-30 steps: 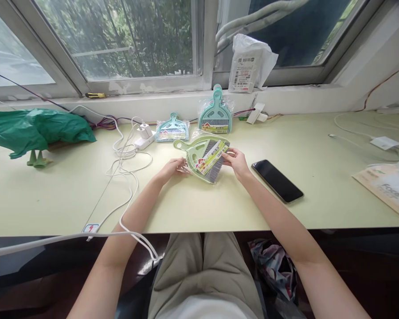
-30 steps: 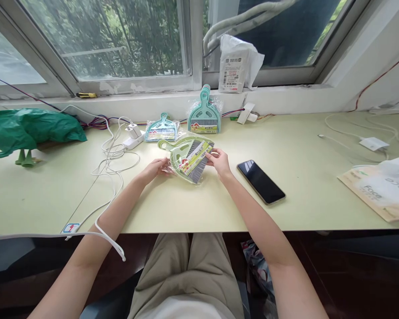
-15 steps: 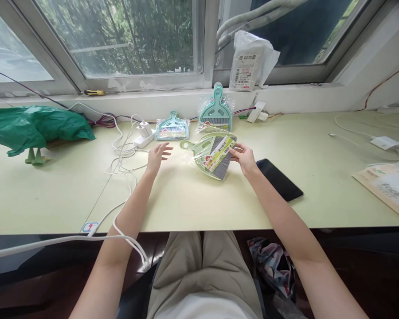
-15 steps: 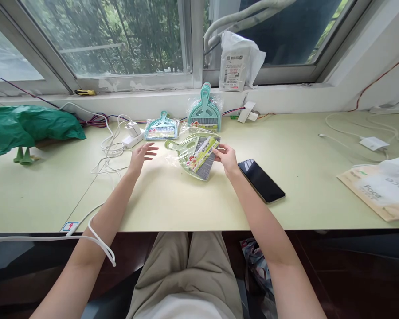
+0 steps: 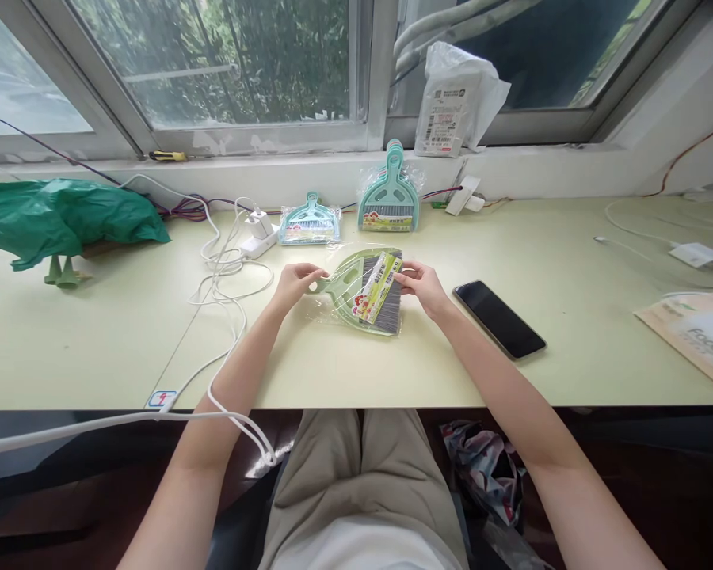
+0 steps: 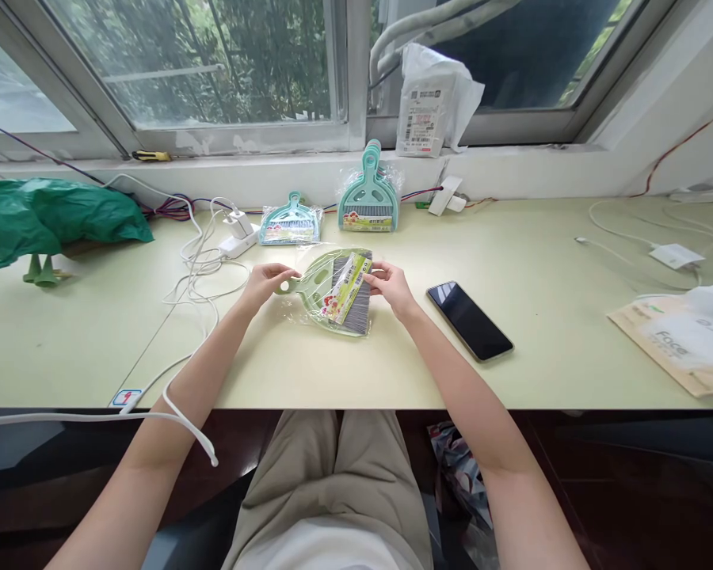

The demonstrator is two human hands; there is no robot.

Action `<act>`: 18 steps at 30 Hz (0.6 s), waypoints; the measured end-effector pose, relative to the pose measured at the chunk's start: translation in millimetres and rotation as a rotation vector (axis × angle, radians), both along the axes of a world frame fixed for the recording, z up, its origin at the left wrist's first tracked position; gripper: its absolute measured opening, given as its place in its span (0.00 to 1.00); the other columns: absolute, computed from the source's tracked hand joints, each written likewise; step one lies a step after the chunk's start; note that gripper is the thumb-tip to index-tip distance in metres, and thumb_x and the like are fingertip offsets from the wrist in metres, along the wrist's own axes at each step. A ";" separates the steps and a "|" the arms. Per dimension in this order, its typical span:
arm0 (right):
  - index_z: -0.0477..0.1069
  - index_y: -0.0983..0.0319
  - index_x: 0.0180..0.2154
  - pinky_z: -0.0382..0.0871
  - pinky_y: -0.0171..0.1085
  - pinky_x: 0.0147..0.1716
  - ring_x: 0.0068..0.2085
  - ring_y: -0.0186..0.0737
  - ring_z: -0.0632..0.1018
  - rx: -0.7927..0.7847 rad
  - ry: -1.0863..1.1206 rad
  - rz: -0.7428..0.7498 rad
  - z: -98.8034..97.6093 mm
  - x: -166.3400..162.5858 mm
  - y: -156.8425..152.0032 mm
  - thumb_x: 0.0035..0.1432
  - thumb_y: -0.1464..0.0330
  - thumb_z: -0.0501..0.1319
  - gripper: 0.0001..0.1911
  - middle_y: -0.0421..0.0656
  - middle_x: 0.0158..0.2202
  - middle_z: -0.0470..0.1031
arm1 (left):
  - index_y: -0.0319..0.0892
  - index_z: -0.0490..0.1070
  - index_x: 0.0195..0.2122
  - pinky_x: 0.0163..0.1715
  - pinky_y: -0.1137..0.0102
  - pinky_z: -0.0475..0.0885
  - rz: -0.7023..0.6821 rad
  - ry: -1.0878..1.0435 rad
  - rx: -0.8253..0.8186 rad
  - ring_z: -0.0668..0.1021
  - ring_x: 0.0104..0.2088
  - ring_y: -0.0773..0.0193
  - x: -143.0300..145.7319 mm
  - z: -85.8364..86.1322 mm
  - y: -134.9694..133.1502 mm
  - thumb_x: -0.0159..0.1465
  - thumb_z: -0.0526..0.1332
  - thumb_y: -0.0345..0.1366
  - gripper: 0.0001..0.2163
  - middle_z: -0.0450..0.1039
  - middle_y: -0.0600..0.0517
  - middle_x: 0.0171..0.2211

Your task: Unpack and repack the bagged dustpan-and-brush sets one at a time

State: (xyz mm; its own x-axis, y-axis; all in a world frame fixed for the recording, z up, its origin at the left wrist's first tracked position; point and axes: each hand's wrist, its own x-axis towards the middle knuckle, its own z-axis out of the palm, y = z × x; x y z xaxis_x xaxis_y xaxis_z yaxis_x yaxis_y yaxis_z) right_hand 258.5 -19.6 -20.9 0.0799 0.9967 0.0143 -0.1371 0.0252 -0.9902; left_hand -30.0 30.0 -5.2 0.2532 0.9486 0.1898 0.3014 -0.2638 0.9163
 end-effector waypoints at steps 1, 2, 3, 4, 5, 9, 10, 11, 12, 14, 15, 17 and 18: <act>0.75 0.61 0.37 0.75 0.36 0.30 0.31 0.37 0.79 -0.001 -0.001 -0.007 0.3 0.9 0.3 0.36 0.57 0.75 0.26 0.43 0.31 0.80 | 0.38 0.79 0.38 0.37 0.68 0.70 -0.014 -0.031 -0.004 0.79 0.39 0.58 -0.7 1.5 -0.1 0.57 0.63 0.52 0.20 0.80 0.43 0.38; 0.75 0.62 0.37 0.75 0.36 0.30 0.31 0.37 0.79 -0.002 -0.002 -0.010 0.6 1.5 0.5 0.36 0.57 0.75 0.26 0.43 0.31 0.80 | 0.39 0.78 0.43 0.39 0.68 0.70 -0.031 -0.056 -0.011 0.79 0.43 0.57 -1.0 2.9 -0.4 0.58 0.63 0.52 0.22 0.80 0.43 0.40; 0.74 0.62 0.37 0.75 0.36 0.30 0.31 0.37 0.79 -0.001 -0.003 -0.010 1.0 1.7 0.4 0.36 0.57 0.75 0.26 0.43 0.31 0.80 | 0.39 0.76 0.48 0.40 0.68 0.70 -0.049 -0.072 -0.022 0.78 0.45 0.56 -0.8 4.0 -0.9 0.58 0.63 0.53 0.24 0.80 0.43 0.42; 0.74 0.62 0.37 0.75 0.36 0.30 0.32 0.37 0.79 0.000 -0.002 -0.006 1.2 1.4 0.1 0.36 0.57 0.75 0.26 0.43 0.31 0.80 | 0.40 0.74 0.51 0.41 0.67 0.70 -0.061 -0.081 -0.034 0.78 0.45 0.56 -0.1 4.3 -1.4 0.57 0.63 0.53 0.26 0.79 0.43 0.43; 0.74 0.62 0.37 0.75 0.35 0.30 0.32 0.37 0.79 0.002 -0.001 0.000 1.4 0.6 -0.4 0.36 0.57 0.75 0.26 0.43 0.32 0.80 | 0.41 0.73 0.52 0.41 0.67 0.70 -0.067 -0.081 -0.046 0.78 0.45 0.57 1.0 3.7 -1.7 0.57 0.64 0.54 0.27 0.79 0.43 0.43; 0.74 0.61 0.37 0.75 0.35 0.29 0.32 0.37 0.79 0.008 0.002 0.043 1.4 -4.9 -3.2 0.36 0.57 0.75 0.26 0.42 0.32 0.80 | 0.40 0.80 0.39 0.35 0.69 0.69 -0.021 -0.080 -0.076 0.78 0.35 0.62 7.1 -4.8 -1.0 0.51 0.68 0.53 0.22 0.80 0.46 0.37; 0.74 0.61 0.37 0.75 0.35 0.29 0.31 0.37 0.79 0.007 0.001 0.051 1.3 -6.0 -3.7 0.37 0.57 0.75 0.26 0.42 0.31 0.80 | 0.40 0.80 0.36 0.33 0.69 0.68 -0.004 -0.087 -0.084 0.77 0.33 0.62 8.1 -6.6 -0.7 0.51 0.69 0.52 0.20 0.80 0.47 0.35; 0.74 0.61 0.37 0.75 0.35 0.29 0.31 0.36 0.79 0.005 0.001 0.058 1.2 -6.8 -3.9 0.37 0.57 0.75 0.26 0.42 0.31 0.80 | 0.40 0.80 0.34 0.32 0.69 0.68 0.012 -0.093 -0.092 0.77 0.32 0.63 8.7 -7.8 -0.5 0.51 0.69 0.51 0.19 0.80 0.47 0.34; 0.74 0.61 0.37 0.75 0.35 0.30 0.32 0.36 0.79 0.004 0.000 0.062 1.2 -7.0 -3.9 0.37 0.57 0.75 0.26 0.42 0.32 0.80 | 0.40 0.80 0.33 0.32 0.70 0.68 0.026 -0.099 -0.099 0.77 0.31 0.63 8.9 -8.3 -0.4 0.51 0.69 0.50 0.18 0.79 0.48 0.32; 0.74 0.61 0.37 0.75 0.35 0.30 0.32 0.36 0.79 0.004 -0.002 0.059 1.1 -6.0 -3.3 0.37 0.57 0.75 0.26 0.42 0.32 0.81 | 0.40 0.80 0.32 0.32 0.70 0.68 0.037 -0.109 -0.101 0.77 0.32 0.64 8.2 -7.3 -0.6 0.52 0.69 0.48 0.16 0.79 0.47 0.33; 0.74 0.61 0.37 0.75 0.35 0.30 0.32 0.36 0.79 0.004 -0.003 0.051 1.1 -4.8 -2.6 0.36 0.57 0.75 0.26 0.42 0.32 0.81 | 0.40 0.80 0.32 0.33 0.70 0.69 0.037 -0.116 -0.096 0.77 0.32 0.64 7.3 -6.4 -0.6 0.52 0.69 0.47 0.15 0.80 0.47 0.33; 0.74 0.61 0.38 0.75 0.35 0.30 0.32 0.36 0.79 0.007 -0.004 0.027 0.7 -1.3 -1.1 0.36 0.57 0.75 0.26 0.42 0.32 0.81 | 0.39 0.80 0.32 0.35 0.70 0.70 0.037 -0.150 -0.085 0.77 0.34 0.64 4.6 -4.9 0.6 0.54 0.68 0.45 0.14 0.80 0.46 0.35; 0.74 0.61 0.38 0.75 0.35 0.30 0.32 0.36 0.79 0.010 -0.003 0.012 0.4 0.7 -0.3 0.37 0.57 0.75 0.26 0.42 0.32 0.81 | 0.38 0.79 0.32 0.36 0.70 0.71 0.051 -0.176 -0.080 0.77 0.34 0.64 2.7 -4.7 2.1 0.54 0.67 0.44 0.13 0.80 0.45 0.35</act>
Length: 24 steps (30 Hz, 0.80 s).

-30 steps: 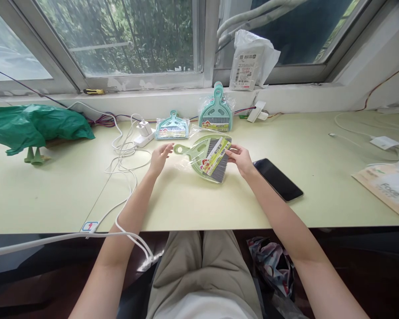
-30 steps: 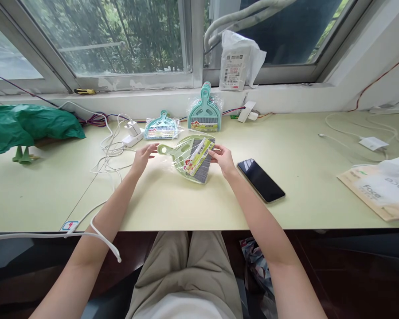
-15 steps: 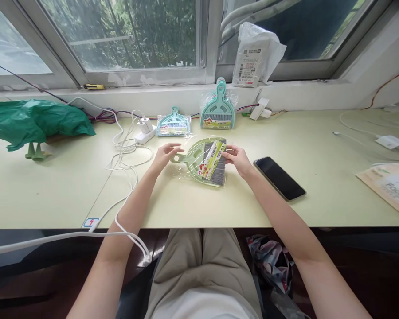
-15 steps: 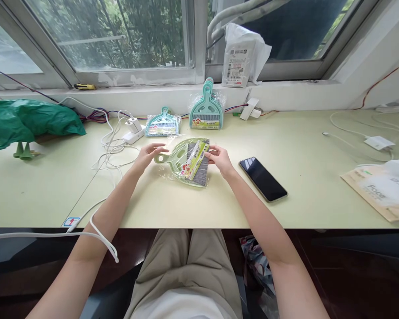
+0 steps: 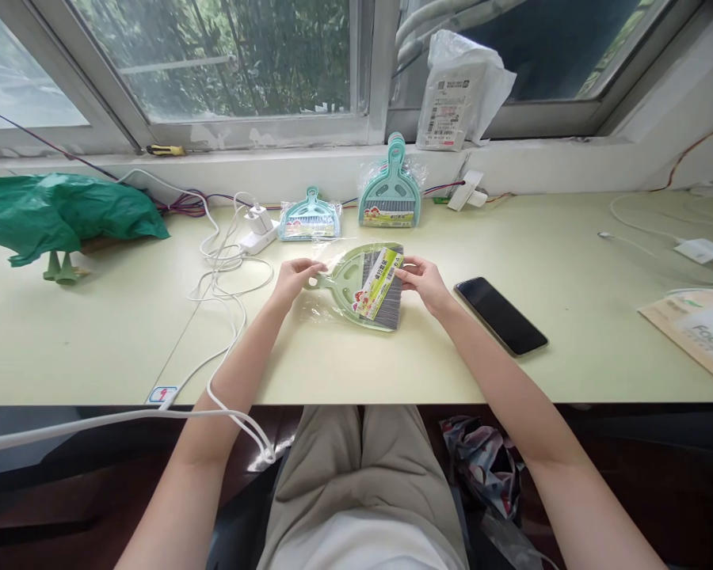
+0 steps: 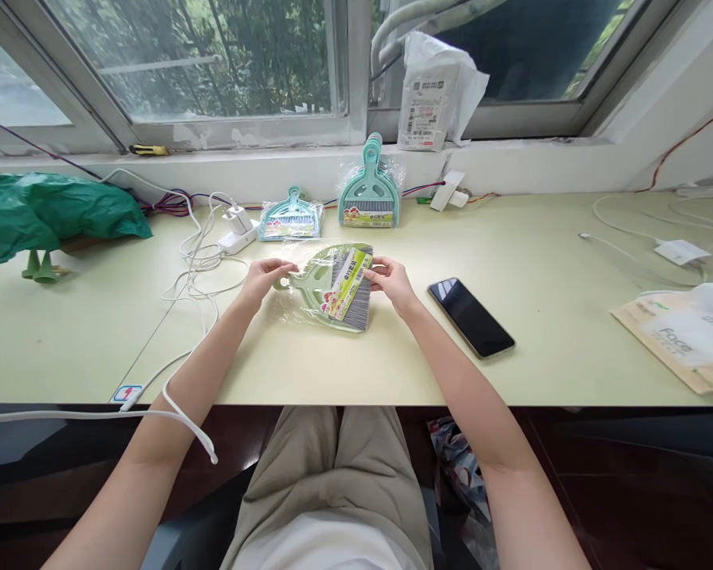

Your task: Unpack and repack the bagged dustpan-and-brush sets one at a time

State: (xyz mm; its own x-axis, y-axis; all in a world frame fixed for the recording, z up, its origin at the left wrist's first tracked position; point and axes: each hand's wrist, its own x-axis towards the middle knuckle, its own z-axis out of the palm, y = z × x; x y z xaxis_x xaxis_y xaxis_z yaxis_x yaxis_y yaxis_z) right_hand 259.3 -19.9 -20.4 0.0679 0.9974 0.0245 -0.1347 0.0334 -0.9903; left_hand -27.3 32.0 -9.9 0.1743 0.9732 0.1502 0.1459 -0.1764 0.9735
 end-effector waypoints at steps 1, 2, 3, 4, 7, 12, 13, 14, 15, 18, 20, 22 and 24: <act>0.74 0.61 0.38 0.75 0.35 0.30 0.32 0.36 0.79 0.005 0.002 -0.015 -0.3 2.0 0.8 0.37 0.57 0.75 0.26 0.42 0.32 0.81 | 0.38 0.79 0.32 0.37 0.69 0.71 0.026 -0.025 0.002 0.77 0.33 0.64 -2.2 -0.2 2.1 0.54 0.67 0.43 0.13 0.79 0.46 0.35; 0.74 0.61 0.38 0.75 0.35 0.30 0.32 0.36 0.79 0.012 0.005 -0.030 -0.6 3.9 1.4 0.37 0.57 0.75 0.26 0.42 0.32 0.81 | 0.37 0.78 0.33 0.37 0.69 0.72 0.062 -0.051 0.002 0.78 0.33 0.65 -4.6 -0.7 4.8 0.53 0.68 0.42 0.12 0.79 0.46 0.34; 0.73 0.61 0.38 0.75 0.35 0.30 0.32 0.36 0.79 0.019 0.010 -0.044 -0.9 5.6 2.0 0.37 0.57 0.75 0.26 0.42 0.32 0.81 | 0.37 0.78 0.32 0.36 0.70 0.72 0.109 -0.070 0.006 0.78 0.33 0.65 -7.4 -1.4 8.1 0.53 0.68 0.40 0.11 0.79 0.47 0.33; 0.73 0.60 0.37 0.76 0.35 0.30 0.32 0.36 0.79 0.025 0.017 -0.061 -1.1 7.0 2.5 0.37 0.57 0.75 0.25 0.42 0.32 0.80 | 0.36 0.77 0.32 0.36 0.70 0.73 0.147 -0.086 0.013 0.78 0.32 0.64 -10.4 -2.1 11.7 0.53 0.67 0.39 0.10 0.78 0.47 0.31; 0.73 0.60 0.36 0.76 0.36 0.30 0.32 0.36 0.79 0.029 0.042 -0.111 -0.9 9.7 3.4 0.36 0.58 0.75 0.25 0.41 0.32 0.80 | 0.36 0.74 0.31 0.32 0.69 0.74 0.288 -0.134 0.027 0.80 0.31 0.63 -21.9 -3.5 23.3 0.55 0.63 0.35 0.07 0.76 0.48 0.28; 0.72 0.60 0.36 0.76 0.35 0.30 0.30 0.34 0.78 0.018 0.099 -0.174 -0.6 12.0 4.5 0.37 0.61 0.75 0.23 0.40 0.31 0.79 | 0.39 0.68 0.36 0.35 0.70 0.74 0.614 -0.083 0.138 0.80 0.34 0.64 -51.9 -0.6 38.8 0.60 0.56 0.29 0.04 0.75 0.49 0.31; 0.71 0.60 0.36 0.75 0.35 0.30 0.29 0.34 0.78 0.014 0.110 -0.186 -1.0 12.5 4.8 0.38 0.61 0.74 0.22 0.39 0.31 0.79 | 0.40 0.67 0.38 0.37 0.71 0.74 0.699 -0.037 0.181 0.80 0.36 0.65 -59.0 0.8 40.4 0.60 0.55 0.28 0.06 0.76 0.50 0.33; 0.71 0.60 0.36 0.75 0.34 0.30 0.29 0.34 0.78 0.010 0.122 -0.195 -1.4 13.0 5.1 0.39 0.62 0.74 0.21 0.39 0.31 0.79 | 0.40 0.66 0.41 0.40 0.71 0.73 0.781 0.017 0.219 0.80 0.38 0.66 -65.8 2.6 41.0 0.59 0.55 0.26 0.09 0.76 0.50 0.35; 0.71 0.60 0.36 0.75 0.34 0.30 0.29 0.34 0.78 0.006 0.135 -0.204 -2.1 13.6 5.5 0.40 0.63 0.74 0.20 0.39 0.31 0.79 | 0.41 0.65 0.43 0.43 0.70 0.72 0.854 0.069 0.241 0.79 0.39 0.66 -71.9 4.7 40.6 0.59 0.55 0.24 0.12 0.76 0.50 0.38; 0.70 0.60 0.36 0.76 0.35 0.32 0.30 0.33 0.79 -0.007 0.169 -0.225 -4.3 15.0 6.7 0.43 0.65 0.72 0.18 0.39 0.33 0.79 | 0.42 0.59 0.52 0.53 0.62 0.67 1.026 0.167 0.237 0.76 0.48 0.62 -83.1 12.7 32.8 0.57 0.53 0.19 0.22 0.74 0.48 0.46; 0.70 0.60 0.37 0.77 0.36 0.34 0.31 0.34 0.79 -0.015 0.178 -0.241 -5.8 15.6 7.5 0.45 0.66 0.71 0.17 0.39 0.34 0.79 | 0.43 0.52 0.58 0.59 0.52 0.60 1.104 0.202 0.247 0.65 0.61 0.55 -82.8 19.0 23.4 0.57 0.54 0.20 0.28 0.65 0.42 0.57; 0.69 0.59 0.37 0.77 0.36 0.35 0.31 0.34 0.79 -0.015 0.178 -0.253 -7.3 15.7 8.2 0.46 0.66 0.71 0.16 0.39 0.33 0.78 | 0.43 0.47 0.62 0.61 0.47 0.54 1.147 0.230 0.328 0.47 0.69 0.49 -76.8 24.4 13.7 0.59 0.55 0.24 0.30 0.50 0.39 0.65; 0.69 0.59 0.37 0.77 0.36 0.36 0.32 0.34 0.78 -0.006 0.179 -0.262 -8.8 14.9 8.5 0.46 0.65 0.70 0.16 0.39 0.33 0.77 | 0.43 0.51 0.62 0.61 0.49 0.54 1.070 0.252 0.446 0.43 0.69 0.46 -66.1 26.9 7.2 0.61 0.57 0.28 0.28 0.50 0.43 0.65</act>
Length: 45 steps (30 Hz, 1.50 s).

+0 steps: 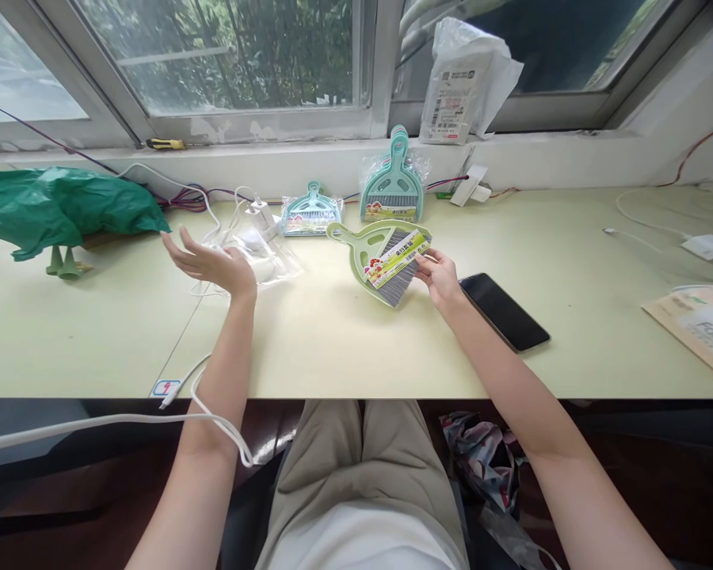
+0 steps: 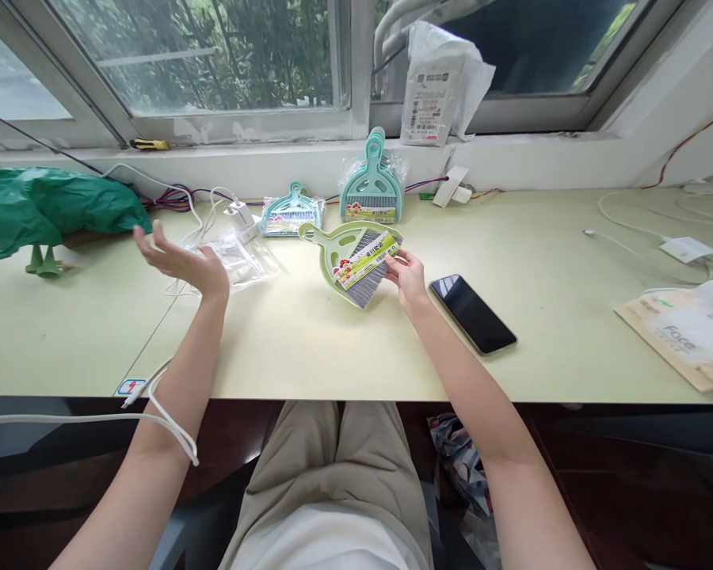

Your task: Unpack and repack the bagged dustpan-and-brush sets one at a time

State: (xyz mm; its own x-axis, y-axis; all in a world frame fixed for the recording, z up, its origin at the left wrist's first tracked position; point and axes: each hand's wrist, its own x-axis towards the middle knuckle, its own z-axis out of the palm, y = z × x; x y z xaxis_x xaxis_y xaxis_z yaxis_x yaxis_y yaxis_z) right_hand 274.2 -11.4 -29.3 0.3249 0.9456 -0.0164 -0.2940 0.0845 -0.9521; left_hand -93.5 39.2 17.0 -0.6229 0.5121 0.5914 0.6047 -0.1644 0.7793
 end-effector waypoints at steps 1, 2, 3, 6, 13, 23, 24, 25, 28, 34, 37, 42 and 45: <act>0.69 0.59 0.37 0.77 0.35 0.36 0.32 0.33 0.78 0.005 0.001 -0.004 -0.7 -0.8 0.0 0.46 0.65 0.70 0.16 0.39 0.33 0.77 | 0.43 0.55 0.60 0.60 0.52 0.58 -0.071 0.036 0.032 0.49 0.68 0.49 7.0 -0.3 -1.7 0.61 0.57 0.29 0.25 0.53 0.44 0.64; 0.68 0.59 0.37 0.77 0.35 0.36 0.32 0.33 0.78 0.009 0.004 -0.007 -1.5 -1.9 -0.2 0.46 0.65 0.70 0.16 0.39 0.33 0.77 | 0.44 0.60 0.57 0.58 0.57 0.62 -0.169 0.070 0.043 0.56 0.66 0.52 15.2 -1.9 -2.5 0.61 0.58 0.30 0.22 0.58 0.44 0.62; 0.68 0.59 0.37 0.76 0.35 0.37 0.32 0.33 0.78 0.011 0.007 -0.006 -2.2 -3.2 -0.6 0.46 0.65 0.70 0.17 0.39 0.33 0.77 | 0.44 0.65 0.52 0.54 0.61 0.66 -0.291 0.081 0.026 0.65 0.61 0.55 24.7 -4.6 -2.8 0.61 0.57 0.31 0.17 0.64 0.45 0.58; 0.68 0.59 0.38 0.76 0.34 0.36 0.32 0.33 0.79 0.013 0.028 0.023 -3.8 -8.5 -2.4 0.46 0.65 0.70 0.17 0.39 0.34 0.77 | 0.41 0.69 0.46 0.37 0.67 0.73 -0.810 -0.124 -0.269 0.78 0.38 0.62 58.3 -18.3 -6.1 0.64 0.55 0.42 0.14 0.75 0.46 0.39; 0.68 0.59 0.38 0.78 0.36 0.37 0.32 0.34 0.80 -0.007 -0.009 0.131 -3.6 -17.8 -4.9 0.48 0.65 0.69 0.16 0.39 0.34 0.79 | 0.41 0.66 0.50 0.44 0.64 0.74 -1.450 -0.402 -0.640 0.79 0.42 0.60 106.2 -44.0 -32.2 0.59 0.64 0.46 0.22 0.74 0.44 0.47; 0.71 0.62 0.27 0.73 0.34 0.18 0.20 0.36 0.78 -0.140 -0.279 0.173 -10.4 -9.8 2.2 0.54 0.57 0.65 0.14 0.44 0.26 0.79 | 0.42 0.69 0.43 0.31 0.72 0.72 -1.174 -0.428 -0.619 0.75 0.30 0.67 94.3 -36.9 -22.7 0.60 0.56 0.39 0.12 0.72 0.53 0.31; 0.71 0.62 0.26 0.70 0.32 0.16 0.19 0.35 0.76 -0.145 -0.311 0.143 -11.4 -6.2 4.0 0.53 0.57 0.65 0.15 0.44 0.25 0.78 | 0.42 0.69 0.42 0.30 0.72 0.71 -1.173 -0.425 -0.615 0.75 0.29 0.67 94.0 -37.1 -22.3 0.60 0.56 0.40 0.12 0.71 0.53 0.31; 0.70 0.62 0.25 0.66 0.31 0.13 0.17 0.33 0.74 -0.143 -0.331 0.107 -12.0 -2.4 5.8 0.52 0.57 0.66 0.15 0.43 0.23 0.77 | 0.41 0.69 0.41 0.30 0.72 0.71 -1.171 -0.422 -0.613 0.75 0.29 0.67 93.7 -37.4 -22.1 0.60 0.56 0.40 0.12 0.71 0.54 0.30; 0.69 0.62 0.25 0.55 0.28 0.09 0.12 0.27 0.65 -0.128 -0.271 -0.034 -10.2 9.9 10.6 0.53 0.61 0.65 0.13 0.37 0.16 0.70 | 0.41 0.70 0.39 0.29 0.72 0.70 -1.152 -0.412 -0.608 0.74 0.28 0.67 93.0 -38.2 -21.6 0.60 0.56 0.41 0.11 0.70 0.54 0.29; 0.65 0.60 0.28 0.63 0.24 0.16 0.21 0.27 0.73 -0.139 0.148 -0.358 -6.4 35.8 16.5 0.59 0.68 0.56 0.07 0.38 0.23 0.74 | 0.41 0.71 0.36 0.28 0.73 0.67 -1.193 -0.325 -0.601 0.72 0.29 0.66 93.7 -41.6 -22.0 0.60 0.57 0.44 0.12 0.70 0.53 0.29; 0.63 0.59 0.31 0.72 0.27 0.25 0.33 0.31 0.80 -0.111 0.154 -0.433 -9.6 47.7 18.8 0.60 0.67 0.53 0.05 0.42 0.35 0.79 | 0.41 0.72 0.37 0.28 0.72 0.66 -1.255 -0.275 -0.623 0.72 0.30 0.65 94.2 -43.0 -23.2 0.60 0.57 0.45 0.13 0.70 0.52 0.29; 0.60 0.59 0.31 0.75 0.31 0.35 0.43 0.32 0.81 -0.142 0.176 -0.450 -14.2 54.7 20.7 0.58 0.69 0.48 0.05 0.47 0.47 0.76 | 0.41 0.73 0.35 0.30 0.71 0.66 -1.278 -0.196 -0.627 0.72 0.31 0.63 93.9 -41.9 -24.5 0.59 0.57 0.45 0.13 0.70 0.52 0.28; 0.59 0.59 0.32 0.76 0.34 0.38 0.46 0.34 0.80 -0.153 0.184 -0.446 -14.2 52.2 20.3 0.57 0.70 0.48 0.04 0.49 0.49 0.73 | 0.41 0.73 0.34 0.31 0.70 0.65 -1.294 -0.189 -0.629 0.72 0.31 0.63 94.1 -41.0 -24.9 0.59 0.57 0.45 0.13 0.69 0.52 0.27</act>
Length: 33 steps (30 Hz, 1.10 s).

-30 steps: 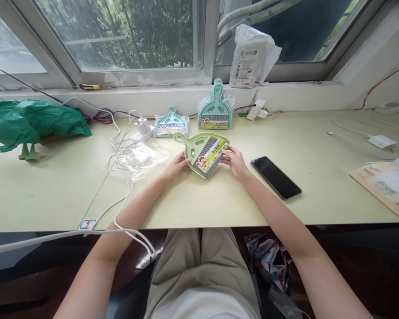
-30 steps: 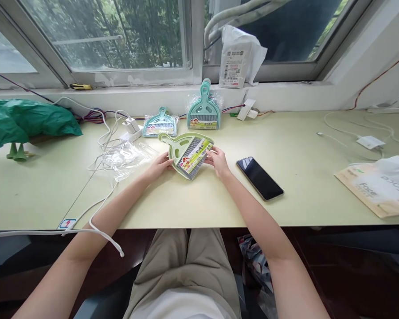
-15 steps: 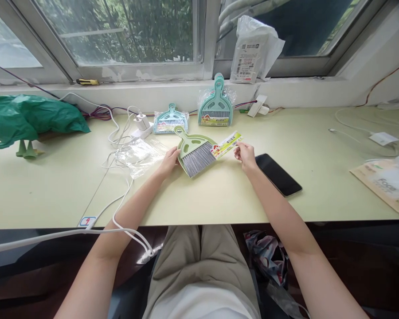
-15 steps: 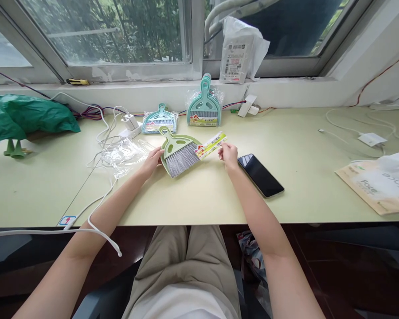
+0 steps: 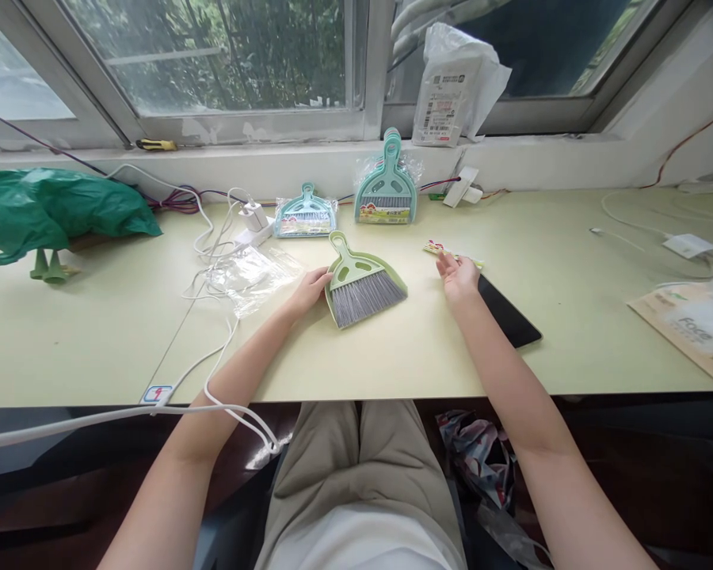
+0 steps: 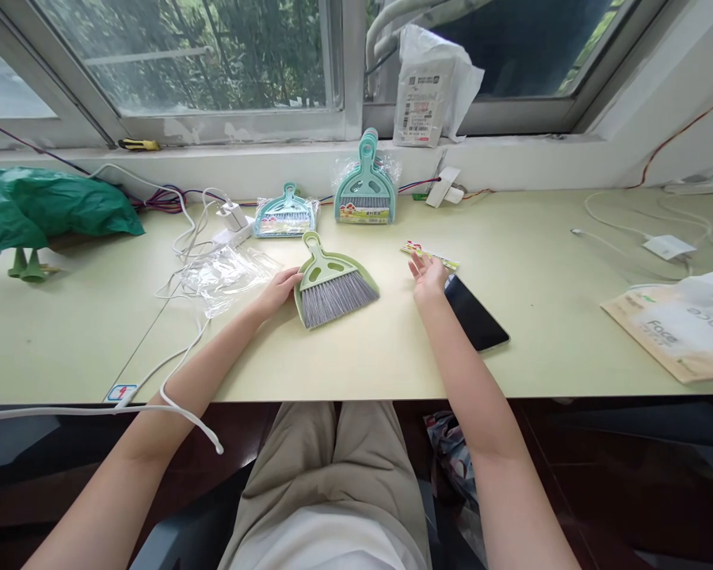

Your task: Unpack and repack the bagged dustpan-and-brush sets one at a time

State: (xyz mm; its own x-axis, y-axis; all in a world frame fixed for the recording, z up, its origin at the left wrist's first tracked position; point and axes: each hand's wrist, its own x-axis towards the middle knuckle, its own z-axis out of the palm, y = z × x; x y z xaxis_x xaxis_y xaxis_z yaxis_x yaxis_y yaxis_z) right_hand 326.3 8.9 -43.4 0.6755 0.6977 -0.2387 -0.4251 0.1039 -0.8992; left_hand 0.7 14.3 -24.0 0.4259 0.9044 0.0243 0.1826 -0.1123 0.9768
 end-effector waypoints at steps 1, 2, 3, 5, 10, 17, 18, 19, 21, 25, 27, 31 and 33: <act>0.59 0.59 0.33 0.76 0.35 0.39 0.46 0.34 0.80 -0.006 0.008 -0.009 0.3 -1.2 -0.3 0.56 0.70 0.48 0.04 0.49 0.51 0.72 | 0.40 0.73 0.34 0.30 0.70 0.65 -0.007 -0.002 -0.006 0.72 0.31 0.64 0.2 0.3 -0.3 0.60 0.57 0.44 0.13 0.70 0.52 0.28; 0.59 0.59 0.34 0.76 0.35 0.39 0.47 0.34 0.79 -0.013 0.015 -0.021 0.7 -2.3 -0.5 0.56 0.71 0.48 0.05 0.48 0.52 0.71 | 0.40 0.73 0.35 0.30 0.70 0.65 -0.011 0.000 -0.012 0.72 0.30 0.64 0.4 0.5 -0.6 0.60 0.57 0.44 0.13 0.70 0.52 0.28; 0.60 0.58 0.36 0.76 0.35 0.39 0.48 0.34 0.79 -0.023 0.019 -0.032 1.0 -3.4 -0.8 0.55 0.71 0.48 0.06 0.48 0.53 0.70 | 0.40 0.73 0.35 0.30 0.71 0.65 -0.013 0.003 -0.015 0.71 0.30 0.65 0.7 0.7 -1.0 0.60 0.57 0.44 0.13 0.70 0.52 0.29; 0.61 0.58 0.39 0.75 0.35 0.39 0.48 0.33 0.78 -0.044 0.011 -0.041 1.7 -6.0 -1.0 0.53 0.72 0.50 0.10 0.46 0.52 0.69 | 0.40 0.73 0.35 0.29 0.71 0.65 -0.013 0.013 -0.016 0.71 0.30 0.65 1.1 1.1 -1.8 0.60 0.57 0.44 0.13 0.71 0.52 0.30; 0.62 0.54 0.47 0.72 0.33 0.35 0.38 0.32 0.78 -0.044 -0.172 0.009 7.1 -23.4 -5.8 0.53 0.71 0.52 0.18 0.39 0.44 0.72 | 0.39 0.74 0.37 0.28 0.71 0.65 -0.022 0.028 0.002 0.71 0.29 0.66 1.8 -0.5 -2.0 0.60 0.57 0.46 0.15 0.71 0.52 0.31; 0.73 0.58 0.34 0.67 0.42 0.42 0.42 0.45 0.73 0.127 -1.394 0.432 24.3 -88.9 -40.4 0.62 0.61 0.55 0.11 0.46 0.37 0.76 | 0.40 0.75 0.45 0.26 0.72 0.65 -0.060 0.122 0.146 0.70 0.28 0.65 9.2 -3.7 -9.9 0.63 0.54 0.50 0.21 0.73 0.52 0.30; 0.74 0.58 0.35 0.66 0.43 0.43 0.44 0.47 0.73 0.107 -1.508 0.442 25.1 -97.5 -45.0 0.63 0.60 0.55 0.12 0.47 0.38 0.76 | 0.41 0.74 0.48 0.26 0.72 0.64 -0.058 0.134 0.176 0.70 0.28 0.65 11.5 -2.9 -13.2 0.64 0.53 0.50 0.22 0.73 0.52 0.32; 0.74 0.58 0.37 0.65 0.43 0.43 0.45 0.48 0.72 0.079 -1.588 0.435 25.3 -104.8 -48.6 0.63 0.60 0.55 0.12 0.48 0.40 0.76 | 0.41 0.73 0.51 0.26 0.73 0.65 -0.048 0.143 0.208 0.70 0.29 0.65 14.2 -1.9 -17.0 0.65 0.52 0.50 0.22 0.74 0.52 0.34; 0.74 0.59 0.39 0.65 0.43 0.43 0.46 0.50 0.72 0.021 -1.684 0.400 25.1 -114.8 -52.6 0.63 0.58 0.56 0.14 0.49 0.42 0.76 | 0.42 0.70 0.57 0.28 0.73 0.67 -0.012 0.161 0.254 0.71 0.29 0.66 19.9 0.6 -25.0 0.66 0.50 0.49 0.24 0.75 0.52 0.36; 0.72 0.61 0.41 0.64 0.41 0.42 0.45 0.48 0.72 -0.048 -1.729 0.335 25.9 -120.1 -52.3 0.62 0.55 0.56 0.17 0.48 0.42 0.75 | 0.43 0.62 0.63 0.31 0.74 0.69 0.049 0.228 0.325 0.70 0.26 0.69 29.1 5.4 -37.8 0.68 0.48 0.47 0.25 0.73 0.54 0.30; 0.72 0.61 0.40 0.63 0.40 0.41 0.45 0.47 0.72 -0.046 -1.715 0.326 26.9 -119.2 -50.9 0.62 0.56 0.56 0.16 0.47 0.41 0.74 | 0.43 0.61 0.64 0.31 0.74 0.69 0.062 0.255 0.357 0.70 0.26 0.69 31.1 7.5 -40.9 0.69 0.46 0.47 0.25 0.72 0.54 0.29; 0.70 0.60 0.35 0.63 0.38 0.40 0.44 0.45 0.72 -0.031 -1.629 0.364 26.9 -114.6 -48.1 0.62 0.57 0.55 0.14 0.45 0.38 0.72 | 0.43 0.62 0.63 0.30 0.73 0.69 0.028 0.266 0.397 0.70 0.25 0.69 30.3 11.9 -41.1 0.70 0.42 0.48 0.25 0.74 0.52 0.33; 0.69 0.59 0.33 0.62 0.38 0.39 0.43 0.44 0.71 -0.031 -1.581 0.382 26.1 -112.2 -46.9 0.63 0.57 0.54 0.14 0.44 0.37 0.71 | 0.44 0.64 0.61 0.30 0.73 0.69 0.000 0.259 0.406 0.70 0.25 0.69 29.1 14.3 -39.8 0.71 0.41 0.48 0.25 0.75 0.52 0.35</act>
